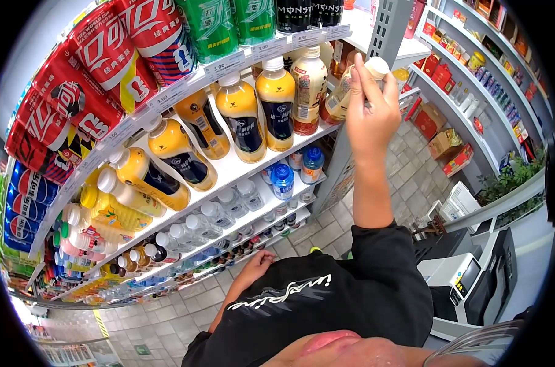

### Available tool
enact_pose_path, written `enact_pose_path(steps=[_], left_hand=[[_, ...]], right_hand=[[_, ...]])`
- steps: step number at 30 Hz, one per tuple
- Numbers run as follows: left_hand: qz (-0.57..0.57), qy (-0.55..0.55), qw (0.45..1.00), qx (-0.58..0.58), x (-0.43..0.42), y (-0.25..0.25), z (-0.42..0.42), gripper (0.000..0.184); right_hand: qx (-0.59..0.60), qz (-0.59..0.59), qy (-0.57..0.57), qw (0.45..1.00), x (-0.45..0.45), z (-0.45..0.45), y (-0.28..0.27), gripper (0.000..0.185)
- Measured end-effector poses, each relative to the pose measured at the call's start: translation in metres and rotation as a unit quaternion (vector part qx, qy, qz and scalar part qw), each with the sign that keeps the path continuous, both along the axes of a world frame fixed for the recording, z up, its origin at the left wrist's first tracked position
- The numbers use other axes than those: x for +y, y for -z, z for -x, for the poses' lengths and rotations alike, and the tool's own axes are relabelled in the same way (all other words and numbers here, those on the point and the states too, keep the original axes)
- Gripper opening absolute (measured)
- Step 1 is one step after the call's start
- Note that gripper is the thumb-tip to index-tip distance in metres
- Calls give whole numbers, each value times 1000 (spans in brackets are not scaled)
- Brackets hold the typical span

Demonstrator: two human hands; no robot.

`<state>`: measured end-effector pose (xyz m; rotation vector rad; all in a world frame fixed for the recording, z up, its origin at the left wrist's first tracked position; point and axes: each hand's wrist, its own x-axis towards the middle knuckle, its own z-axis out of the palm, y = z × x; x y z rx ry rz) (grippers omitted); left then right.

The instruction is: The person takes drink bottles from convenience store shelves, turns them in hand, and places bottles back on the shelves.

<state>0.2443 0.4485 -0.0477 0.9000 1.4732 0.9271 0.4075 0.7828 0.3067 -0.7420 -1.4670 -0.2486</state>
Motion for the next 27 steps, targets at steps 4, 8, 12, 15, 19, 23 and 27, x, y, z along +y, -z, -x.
enact_pose_path(steps=[4, 8, 12, 15, 19, 23, 27], left_hand=[[4, 7, 1000, 25, 4, -16, -3, 24], [5, 26, 999, 32, 15, -15, -2, 23], [-58, 53, 997, 3, 47, -46, 0, 24], [-120, 77, 989, -48, 76, -94, -4, 31], [-261, 93, 935, -221, 109, -129, -15, 71], [-192, 202, 917, -285, 115, -139, -20, 80], [-110, 110, 894, -420, 108, -132, -40, 69]], right_hand=[[11, -45, -32, 998, -23, -17, -16, 27], [-21, 5, -125, 992, -57, -44, -26, 32], [-184, 68, -255, 947, -85, -69, -16, 36], [-224, 170, -397, 874, -99, -75, 8, 37], [-203, 278, -547, 763, -112, -67, 62, 37], [-255, 352, -525, 732, -125, -55, 91, 33], [-304, 392, -490, 717, -114, -71, 93, 36]])
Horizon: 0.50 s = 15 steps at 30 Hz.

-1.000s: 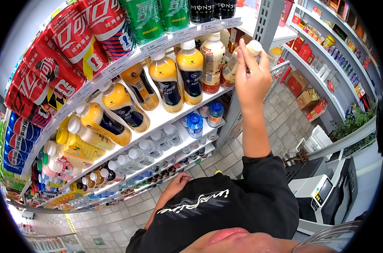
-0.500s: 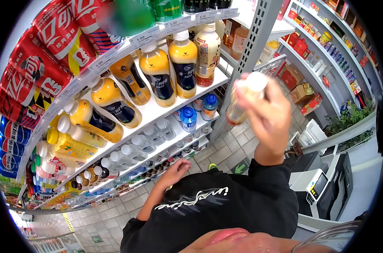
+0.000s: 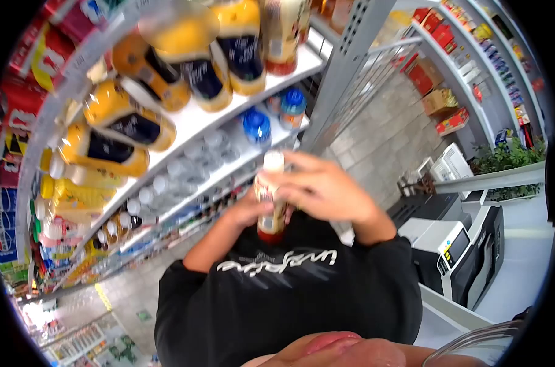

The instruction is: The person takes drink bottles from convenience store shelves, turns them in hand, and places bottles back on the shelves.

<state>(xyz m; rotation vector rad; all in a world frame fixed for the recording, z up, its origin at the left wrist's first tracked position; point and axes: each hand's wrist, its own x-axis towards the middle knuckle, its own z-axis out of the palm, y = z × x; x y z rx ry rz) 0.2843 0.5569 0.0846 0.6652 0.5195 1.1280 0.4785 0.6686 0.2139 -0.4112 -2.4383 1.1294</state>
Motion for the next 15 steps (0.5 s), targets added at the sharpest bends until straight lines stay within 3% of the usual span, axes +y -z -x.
enact_pose_path(steps=[1, 2, 3, 4, 5, 6, 7, 8, 9, 10, 11, 13, 15], left_hand=[[-12, -1, 1000, -16, 1, 4, -2, 69], [-19, 3, 999, -42, 6, 7, -3, 70], [-7, -6, 997, -76, 6, 14, -3, 69], [-7, -10, 994, -113, 6, 17, -3, 68], [-20, -8, 991, -135, 6, 19, -1, 66], [1, -20, 993, -116, 3, 16, 0, 73], [19, -27, 995, -98, 3, 12, 3, 80], [24, -37, 994, -103, 1, 13, 4, 80], [28, -46, 993, -108, 0, 16, 5, 81], [32, -53, 992, -108, -2, 20, 7, 82], [34, -56, 992, -109, -3, 23, 9, 82], [39, -65, 991, -113, -5, 24, 8, 83], [40, -72, 991, -104, -6, 24, 9, 83]], right_hand=[[89, -26, 30, 995, 6, -1, 6, 36], [53, -22, 66, 996, 11, -14, -14, 35], [121, -41, 103, 986, 17, -23, -20, 34], [182, -88, 150, 968, 22, -34, -23, 39], [297, -61, 223, 926, 15, -35, -26, 50], [395, -50, 139, 907, 32, -58, -29, 57], [390, -37, 140, 909, 41, -91, -56, 57], [305, -97, 0, 947, 40, -130, -97, 47], [212, -153, -142, 955, 38, -149, -115, 51], [496, -212, -36, 841, 16, -71, -90, 51], [492, -240, 108, 830, -2, -93, -91, 47], [509, -351, 80, 782, 9, -64, -101, 46], [478, -394, 45, 784, 15, -56, -102, 46]])
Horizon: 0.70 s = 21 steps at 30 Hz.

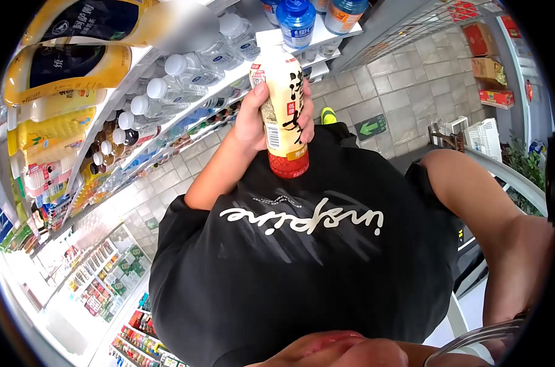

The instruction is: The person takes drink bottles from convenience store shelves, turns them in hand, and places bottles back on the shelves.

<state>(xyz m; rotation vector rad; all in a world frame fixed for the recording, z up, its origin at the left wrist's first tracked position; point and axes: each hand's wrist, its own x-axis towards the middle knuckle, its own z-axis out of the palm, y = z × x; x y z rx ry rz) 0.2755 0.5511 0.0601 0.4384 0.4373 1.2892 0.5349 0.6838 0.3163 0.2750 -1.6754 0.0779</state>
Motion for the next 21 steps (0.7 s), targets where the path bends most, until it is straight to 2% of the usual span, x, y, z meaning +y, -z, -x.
enact_pose_path(steps=[4, 5, 6, 8, 9, 21], left_hand=[[-5, -14, 1000, 8, -1, -3, 0, 83], [-59, -2, 994, -93, -1, 13, -2, 73], [-64, 6, 993, -97, -2, 14, 0, 73], [-2, 5, 1000, -8, -3, 0, 5, 87], [-11, 14, 1000, 10, -3, -3, 7, 87], [-13, 19, 999, 26, 0, -4, 5, 92]], right_hand=[[-37, -17, -10, 999, 7, 6, 4, 46], [-49, -12, -15, 999, 9, 7, 5, 46], [-64, -10, -20, 998, 13, 11, 6, 46], [-69, -15, -25, 997, 17, 15, 9, 46], [-70, -13, -26, 997, 14, 16, 10, 46], [-89, -20, -36, 995, 26, 25, 9, 46]])
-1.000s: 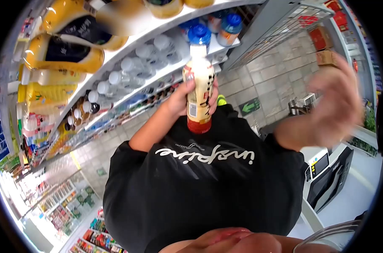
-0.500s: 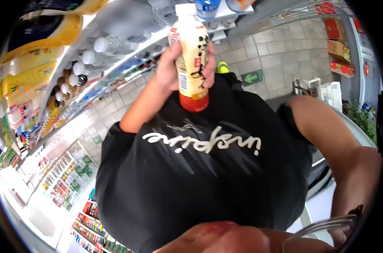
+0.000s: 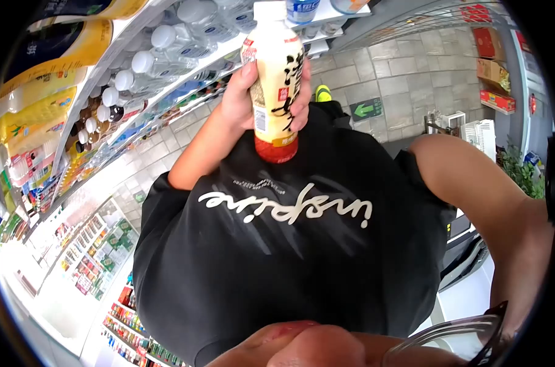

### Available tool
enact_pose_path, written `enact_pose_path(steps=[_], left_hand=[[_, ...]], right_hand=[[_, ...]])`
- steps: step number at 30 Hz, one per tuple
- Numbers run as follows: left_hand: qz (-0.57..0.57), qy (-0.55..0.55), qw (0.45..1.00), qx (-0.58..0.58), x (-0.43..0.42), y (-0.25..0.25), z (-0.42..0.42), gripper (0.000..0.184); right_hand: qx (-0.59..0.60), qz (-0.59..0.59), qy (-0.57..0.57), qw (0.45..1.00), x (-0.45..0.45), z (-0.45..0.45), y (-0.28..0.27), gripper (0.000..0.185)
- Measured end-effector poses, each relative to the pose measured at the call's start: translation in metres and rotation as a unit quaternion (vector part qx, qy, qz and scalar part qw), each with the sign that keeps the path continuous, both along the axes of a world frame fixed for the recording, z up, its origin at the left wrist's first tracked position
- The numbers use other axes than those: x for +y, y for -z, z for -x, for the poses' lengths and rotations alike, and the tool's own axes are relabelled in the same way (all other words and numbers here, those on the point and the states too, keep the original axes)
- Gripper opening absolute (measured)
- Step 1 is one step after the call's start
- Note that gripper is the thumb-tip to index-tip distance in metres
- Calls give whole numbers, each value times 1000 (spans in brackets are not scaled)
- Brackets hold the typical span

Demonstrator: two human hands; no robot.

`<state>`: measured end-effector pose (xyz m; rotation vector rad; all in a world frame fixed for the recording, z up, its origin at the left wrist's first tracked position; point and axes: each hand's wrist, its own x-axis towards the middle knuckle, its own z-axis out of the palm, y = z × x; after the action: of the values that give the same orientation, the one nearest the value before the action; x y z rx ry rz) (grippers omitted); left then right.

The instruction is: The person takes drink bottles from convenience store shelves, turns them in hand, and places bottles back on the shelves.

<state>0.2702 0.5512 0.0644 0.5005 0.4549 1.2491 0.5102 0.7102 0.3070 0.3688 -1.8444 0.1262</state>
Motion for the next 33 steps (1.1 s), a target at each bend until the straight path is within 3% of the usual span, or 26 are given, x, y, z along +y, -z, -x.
enact_pose_path(steps=[21, 23, 28, 33], left_hand=[[1, 9, 1000, -24, -6, 7, -4, 89], [-67, 8, 991, -112, -5, 21, -6, 75], [16, -11, 999, -30, -8, 7, -7, 88], [-20, 7, 998, -54, -9, 12, -5, 89]], right_hand=[[-4, -1, -15, 1000, -1, 2, 6, 46], [-3, 3, -16, 1000, 0, 3, 7, 46], [-12, -3, -16, 1000, -4, 5, 5, 46], [-8, -5, -18, 1000, -7, 7, 4, 46]])
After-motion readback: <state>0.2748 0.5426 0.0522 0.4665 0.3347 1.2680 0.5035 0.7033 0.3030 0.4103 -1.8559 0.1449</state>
